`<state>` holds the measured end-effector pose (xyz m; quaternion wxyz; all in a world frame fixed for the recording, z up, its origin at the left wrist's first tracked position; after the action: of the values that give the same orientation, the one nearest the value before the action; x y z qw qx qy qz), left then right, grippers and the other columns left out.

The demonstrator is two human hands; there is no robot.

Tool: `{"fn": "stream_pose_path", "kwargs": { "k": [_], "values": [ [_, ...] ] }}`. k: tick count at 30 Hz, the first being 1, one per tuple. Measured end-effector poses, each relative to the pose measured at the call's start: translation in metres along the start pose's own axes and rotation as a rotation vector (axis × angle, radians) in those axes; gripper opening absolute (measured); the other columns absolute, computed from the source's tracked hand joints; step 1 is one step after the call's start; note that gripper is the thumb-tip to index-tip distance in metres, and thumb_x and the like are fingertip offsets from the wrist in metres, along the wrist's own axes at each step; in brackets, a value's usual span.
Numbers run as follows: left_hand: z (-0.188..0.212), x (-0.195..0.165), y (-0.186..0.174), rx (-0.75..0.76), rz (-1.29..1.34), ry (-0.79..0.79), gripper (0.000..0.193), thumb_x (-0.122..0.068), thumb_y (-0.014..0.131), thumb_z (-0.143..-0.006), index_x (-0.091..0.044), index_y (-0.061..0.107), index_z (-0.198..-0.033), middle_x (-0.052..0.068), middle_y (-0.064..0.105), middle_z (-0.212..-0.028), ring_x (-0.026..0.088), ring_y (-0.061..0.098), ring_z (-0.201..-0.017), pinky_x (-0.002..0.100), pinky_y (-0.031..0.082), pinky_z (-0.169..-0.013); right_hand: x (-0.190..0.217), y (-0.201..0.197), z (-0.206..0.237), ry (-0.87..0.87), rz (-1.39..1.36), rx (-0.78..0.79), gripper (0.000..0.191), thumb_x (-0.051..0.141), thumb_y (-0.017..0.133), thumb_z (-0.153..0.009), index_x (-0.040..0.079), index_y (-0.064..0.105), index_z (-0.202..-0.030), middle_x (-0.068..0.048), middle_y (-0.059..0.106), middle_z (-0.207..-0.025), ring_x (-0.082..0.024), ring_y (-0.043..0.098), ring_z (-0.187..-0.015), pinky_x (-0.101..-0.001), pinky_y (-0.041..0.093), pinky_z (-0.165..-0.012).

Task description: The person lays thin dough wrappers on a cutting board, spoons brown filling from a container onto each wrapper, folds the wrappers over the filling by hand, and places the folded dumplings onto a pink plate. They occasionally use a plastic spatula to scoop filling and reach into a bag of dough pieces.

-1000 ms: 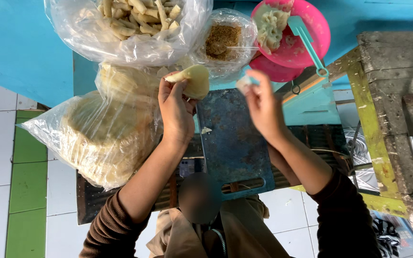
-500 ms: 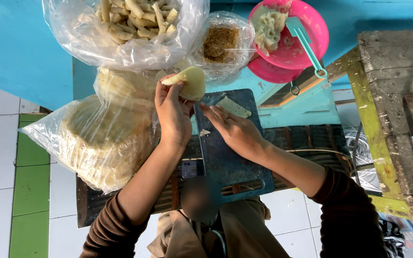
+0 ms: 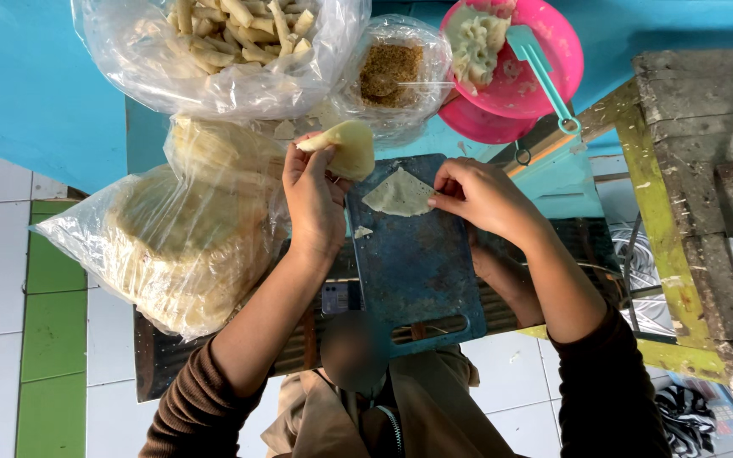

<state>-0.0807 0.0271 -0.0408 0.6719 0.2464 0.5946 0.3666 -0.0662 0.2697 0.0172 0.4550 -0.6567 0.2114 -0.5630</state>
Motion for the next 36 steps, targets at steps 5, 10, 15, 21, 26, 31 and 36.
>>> {"fn": "stream_pose_path", "kwargs": {
  "k": [5, 10, 15, 21, 26, 31, 36],
  "values": [
    [-0.002, 0.001, -0.001, -0.008, 0.012, 0.011, 0.019, -0.004, 0.054, -0.100, -0.006, 0.056, -0.118, 0.011, 0.064, -0.117, 0.022, 0.066, -0.104, 0.041, 0.060, -0.084, -0.008, 0.007, -0.004, 0.017, -0.093, -0.015, 0.020, 0.014, 0.079, -0.087, 0.002, 0.064, -0.094, -0.009, 0.072, -0.081, -0.019, 0.072, -0.076, -0.0342, 0.055, -0.069],
    [-0.001, 0.006, -0.003, -0.001, 0.009, -0.010, 0.018, -0.004, 0.054, -0.100, -0.006, 0.056, -0.118, 0.011, 0.063, -0.117, 0.021, 0.066, -0.103, 0.040, 0.059, -0.083, -0.014, 0.008, -0.005, 0.012, -0.191, -0.067, 0.025, 0.011, 0.080, -0.087, 0.000, 0.058, -0.096, -0.008, 0.069, -0.080, -0.018, 0.070, -0.077, -0.0338, 0.054, -0.069],
    [-0.001, 0.008, -0.003, 0.034, 0.011, -0.017, 0.018, -0.004, 0.054, -0.101, -0.005, 0.055, -0.119, 0.012, 0.063, -0.118, 0.022, 0.066, -0.105, 0.040, 0.060, -0.086, -0.009, 0.004, -0.006, -0.013, -0.125, -0.055, 0.022, 0.012, 0.080, -0.087, 0.001, 0.062, -0.092, -0.007, 0.070, -0.080, -0.017, 0.070, -0.076, -0.0326, 0.054, -0.069],
    [0.014, 0.020, 0.011, 0.092, -0.098, -0.072, 0.019, -0.011, 0.059, -0.103, 0.000, 0.062, -0.117, 0.009, 0.069, -0.110, 0.017, 0.070, -0.096, 0.036, 0.061, -0.084, 0.022, 0.006, 0.006, -0.239, -0.150, -0.417, 0.012, 0.003, 0.078, -0.095, 0.000, 0.068, -0.102, -0.009, 0.070, -0.097, -0.016, 0.069, -0.083, -0.0295, 0.055, -0.074],
    [0.037, 0.027, 0.019, 0.161, -0.214, -0.146, 0.027, -0.020, 0.064, -0.102, 0.003, 0.070, -0.115, 0.008, 0.075, -0.104, 0.013, 0.073, -0.093, 0.031, 0.061, -0.086, 0.044, 0.019, 0.017, -0.396, -0.253, -0.469, 0.016, -0.002, 0.077, -0.095, 0.000, 0.069, -0.109, -0.010, 0.070, -0.107, -0.016, 0.070, -0.092, -0.0275, 0.058, -0.080],
    [0.051, 0.035, 0.024, 0.241, -0.216, -0.085, 0.027, -0.018, 0.064, -0.105, 0.004, 0.069, -0.120, 0.004, 0.073, -0.106, 0.009, 0.070, -0.095, 0.030, 0.061, -0.092, 0.046, 0.022, 0.016, -0.293, -0.501, -0.461, 0.021, 0.001, 0.076, -0.097, -0.002, 0.064, -0.113, -0.009, 0.068, -0.113, -0.013, 0.070, -0.102, -0.0274, 0.059, -0.088],
    [0.052, 0.038, 0.022, 0.258, -0.260, -0.033, 0.026, -0.017, 0.066, -0.103, 0.004, 0.072, -0.117, 0.006, 0.075, -0.102, 0.010, 0.070, -0.094, 0.031, 0.061, -0.093, 0.039, 0.027, 0.017, -0.318, -0.459, -0.459, 0.023, 0.004, 0.078, -0.095, -0.004, 0.064, -0.111, -0.009, 0.069, -0.109, -0.011, 0.070, -0.102, -0.0256, 0.061, -0.089]
  ]
}}
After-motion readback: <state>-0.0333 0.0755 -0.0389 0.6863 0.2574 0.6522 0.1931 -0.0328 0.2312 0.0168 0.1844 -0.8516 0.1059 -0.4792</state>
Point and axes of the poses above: each hand's wrist, its own z-axis away from the middle knuckle, its own y-axis out of the palm, x = y × z, the point moved 1 cm from there along -z, towards the middle knuckle
